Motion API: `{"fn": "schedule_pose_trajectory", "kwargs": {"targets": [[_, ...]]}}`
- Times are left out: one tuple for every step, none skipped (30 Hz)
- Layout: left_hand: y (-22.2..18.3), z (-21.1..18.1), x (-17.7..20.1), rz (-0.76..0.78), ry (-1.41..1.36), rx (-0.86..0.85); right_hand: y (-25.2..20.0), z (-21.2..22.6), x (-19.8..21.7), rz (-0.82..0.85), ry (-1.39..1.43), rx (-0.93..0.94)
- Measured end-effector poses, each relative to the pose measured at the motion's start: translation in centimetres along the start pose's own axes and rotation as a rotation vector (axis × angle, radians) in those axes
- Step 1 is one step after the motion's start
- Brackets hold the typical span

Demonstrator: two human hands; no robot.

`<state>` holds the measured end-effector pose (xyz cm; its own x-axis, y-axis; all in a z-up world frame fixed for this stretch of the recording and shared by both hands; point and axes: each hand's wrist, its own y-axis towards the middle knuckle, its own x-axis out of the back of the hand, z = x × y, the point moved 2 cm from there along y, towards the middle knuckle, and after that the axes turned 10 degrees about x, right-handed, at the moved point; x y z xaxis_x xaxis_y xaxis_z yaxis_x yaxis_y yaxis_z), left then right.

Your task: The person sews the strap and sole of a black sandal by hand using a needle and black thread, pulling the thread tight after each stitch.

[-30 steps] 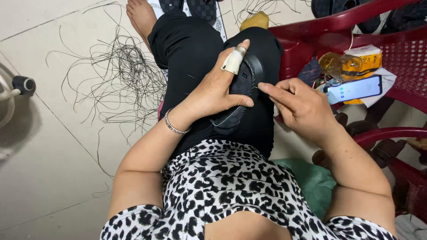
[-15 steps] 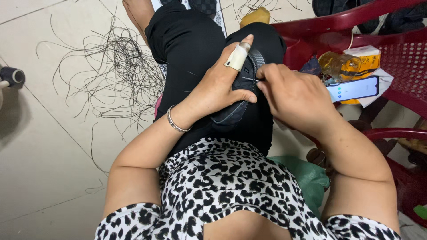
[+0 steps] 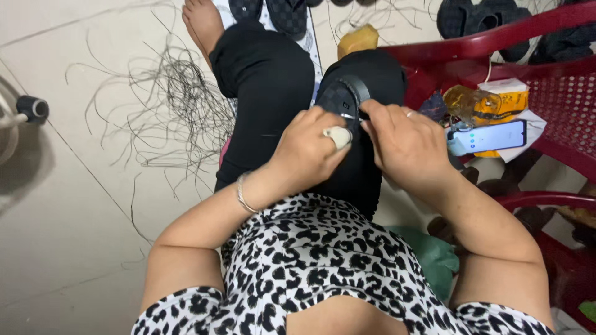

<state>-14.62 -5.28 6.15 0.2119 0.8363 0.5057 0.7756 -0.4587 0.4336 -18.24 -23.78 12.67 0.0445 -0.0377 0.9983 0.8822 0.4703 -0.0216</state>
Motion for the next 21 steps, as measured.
{"fn": "schedule_pose_trajectory", "kwargs": {"targets": [[0.6, 0.1, 0.6, 0.158, -0.472, 0.230, -0.2, -0.2, -0.2, -0.012, 0.007, 0.008], [1.4, 0.4, 1.1, 0.312, -0.939, 0.452, 0.0, -0.6, -0.5, -0.033, 0.010, 0.019], [1.5, 0.5, 0.9, 0.311, -0.939, 0.453, 0.0, -0.8, -0.5, -0.032, 0.011, 0.020], [1.3, 0.9, 0.8, 0.271, -1.198, 0.633, 0.0, -0.9, -0.4, -0.063, 0.069, 0.025], [1.1, 1.1, 0.6, 0.222, -1.454, 0.815, 0.0, -1.0, -0.4, -0.093, 0.127, 0.029], [1.2, 1.9, 0.3, 0.225, -1.453, 0.819, 0.2, -0.8, -0.4, -0.093, 0.130, 0.025], [1.3, 2.7, 0.2, 0.215, -1.009, 0.767, 0.4, -0.7, -0.3, -0.122, 0.135, 0.025], [1.4, 3.4, 0.0, 0.199, -0.572, 0.693, 0.6, -0.7, -0.2, -0.150, 0.141, 0.026], [2.4, 2.6, 0.8, 0.202, -0.571, 0.696, 0.6, -0.7, -0.1, -0.148, 0.144, 0.023], [3.3, 1.8, 1.2, 0.392, -0.478, 0.733, 0.7, -0.7, 0.0, -0.122, 0.099, 0.049], [4.2, 1.0, 1.7, 0.582, -0.380, 0.763, 0.7, -0.7, 0.1, -0.096, 0.055, 0.075], [4.3, 0.9, 1.5, 0.587, -0.380, 0.770, 0.5, -1.0, 1.5, -0.094, 0.062, 0.072], [4.5, 0.8, 1.3, 0.579, -0.371, 0.714, 0.3, -1.3, 2.8, -0.003, 0.116, 0.073], [4.9, 0.8, 1.3, 0.569, -0.360, 0.657, 0.3, -1.7, 4.0, 0.085, 0.167, 0.076], [5.3, 0.8, 1.7, 0.572, -0.358, 0.661, 0.3, -2.8, 5.9, 0.085, 0.173, 0.075], [5.9, 0.9, 2.1, 0.503, -0.390, 0.676, 0.1, -4.1, 7.6, 0.226, 0.270, 0.011], [6.4, 0.9, 2.5, 0.434, -0.421, 0.690, -0.1, -5.4, 9.3, 0.368, 0.365, -0.053], [5.7, 1.8, 2.3, 0.439, -0.425, 0.690, -0.5, -5.7, 8.4, 0.371, 0.366, -0.059], [4.9, 2.7, 2.2, 0.404, -0.426, 0.734, -1.0, -6.1, 7.6, 0.331, 0.592, -0.172], [4.2, 3.6, 2.1, 0.368, -0.427, 0.778, -1.6, -6.6, 6.7, 0.287, 0.817, -0.286], [4.0, 3.5, 2.0, 0.371, -0.431, 0.779, -2.4, -5.8, 3.5, 0.289, 0.817, -0.290]]}}
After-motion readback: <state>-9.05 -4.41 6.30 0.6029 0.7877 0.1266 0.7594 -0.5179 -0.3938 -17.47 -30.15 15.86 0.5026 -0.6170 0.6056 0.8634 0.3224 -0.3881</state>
